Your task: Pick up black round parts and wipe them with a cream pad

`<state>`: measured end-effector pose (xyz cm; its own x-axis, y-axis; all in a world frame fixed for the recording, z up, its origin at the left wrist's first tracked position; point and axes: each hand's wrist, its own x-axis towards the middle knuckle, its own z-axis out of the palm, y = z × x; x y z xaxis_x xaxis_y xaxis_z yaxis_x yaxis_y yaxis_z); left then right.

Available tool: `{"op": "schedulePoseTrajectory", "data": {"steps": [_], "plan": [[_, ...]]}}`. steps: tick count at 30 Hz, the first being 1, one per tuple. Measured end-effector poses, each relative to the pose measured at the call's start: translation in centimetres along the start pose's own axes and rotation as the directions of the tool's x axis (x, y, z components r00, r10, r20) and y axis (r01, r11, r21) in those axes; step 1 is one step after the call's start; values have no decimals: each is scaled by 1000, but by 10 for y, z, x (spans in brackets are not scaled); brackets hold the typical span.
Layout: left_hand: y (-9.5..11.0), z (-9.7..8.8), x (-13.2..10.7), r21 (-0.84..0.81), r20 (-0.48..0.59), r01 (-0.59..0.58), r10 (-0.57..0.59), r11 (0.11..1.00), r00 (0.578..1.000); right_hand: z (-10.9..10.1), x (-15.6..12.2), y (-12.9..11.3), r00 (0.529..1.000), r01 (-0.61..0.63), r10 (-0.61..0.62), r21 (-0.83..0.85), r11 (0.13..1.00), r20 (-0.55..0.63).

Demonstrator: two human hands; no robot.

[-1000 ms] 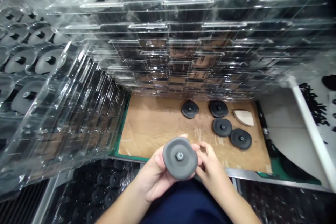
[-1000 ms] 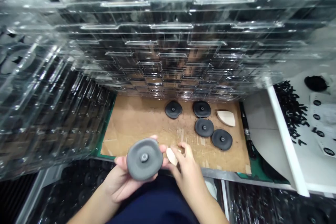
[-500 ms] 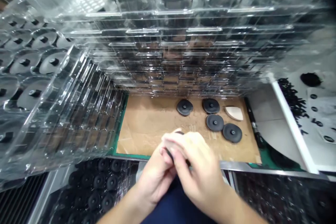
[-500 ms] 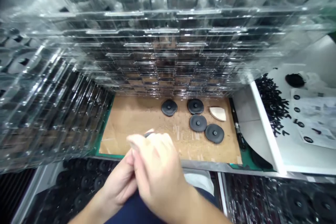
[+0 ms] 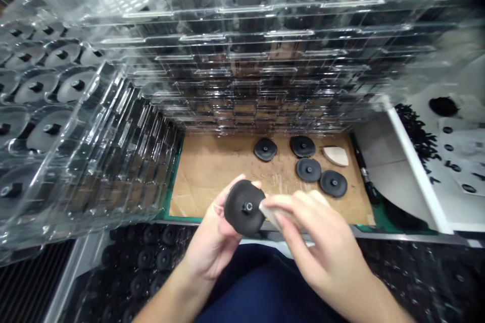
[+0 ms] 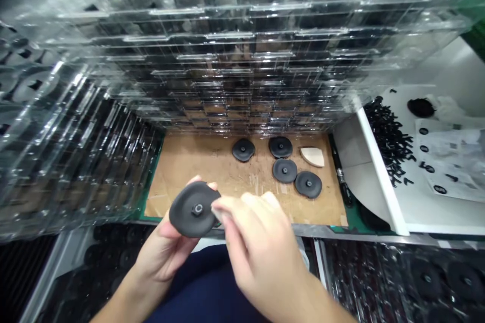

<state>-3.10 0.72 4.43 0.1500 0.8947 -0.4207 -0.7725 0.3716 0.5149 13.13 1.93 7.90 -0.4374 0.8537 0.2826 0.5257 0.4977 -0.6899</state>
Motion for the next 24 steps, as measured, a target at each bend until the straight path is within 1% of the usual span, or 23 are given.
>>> {"op": "schedulePoseTrajectory", "data": {"steps": [1,2,3,5,7,9,11,13,14,15,16,17,18,19,21,23,24], "plan": [[-1,0,1,-4,5,-9,9,1000,1000,1,-1,-1,999,-5,3,-50,999,-45],[-2,1,1,-6,2,-13,13,1000,1000,3,-2,-2,997,19,-24,-78,997,-76],[-2,3,1,-5,-6,-9,9,1000,1000,5,-2,-3,994,59,-65,-74,996,-86],[-3,6,0,0,-35,8,-8,1000,999,8,0,-5,993,111,-111,1,994,-50],[-2,9,-1,6,-71,0,1,1000,997,9,2,-5,998,57,-55,43,997,-32],[-2,12,-2,12,-100,-18,20,1000,995,9,4,-6,999,-12,12,-2,1000,-47],[-3,12,-1,8,-107,-12,13,1000,994,9,4,-8,998,19,-21,-34,999,-60],[-5,11,0,5,-127,-2,3,1000,992,11,5,-4,998,64,-63,52,997,-17],[-6,10,1,5,-153,-14,14,1000,988,13,5,2,1000,25,-25,106,994,-1],[-7,8,2,6,-188,-27,28,1000,982,15,5,10,998,-58,58,143,988,2],[-7,6,2,9,-226,-41,41,999,973,19,5,20,986,-162,165,157,974,-5],[-7,4,3,11,-256,-47,48,999,965,24,4,32,963,-263,269,154,952,-16],[-7,3,3,10,-275,-47,47,999,960,30,1,43,937,-340,348,143,929,-31],[-7,1,3,8,-281,-41,41,999,959,37,-3,54,919,-385,393,134,913,-39],[-5,-1,3,3,-275,-32,31,999,961,54,-15,70,919,-391,394,144,909,3],[-3,-1,4,-1,-272,-30,29,1000,962,68,-27,79,928,-373,367,161,914,67],[-3,-1,4,-4,-271,-28,26,1000,962,72,-32,80,930,-367,356,167,915,93]]}}
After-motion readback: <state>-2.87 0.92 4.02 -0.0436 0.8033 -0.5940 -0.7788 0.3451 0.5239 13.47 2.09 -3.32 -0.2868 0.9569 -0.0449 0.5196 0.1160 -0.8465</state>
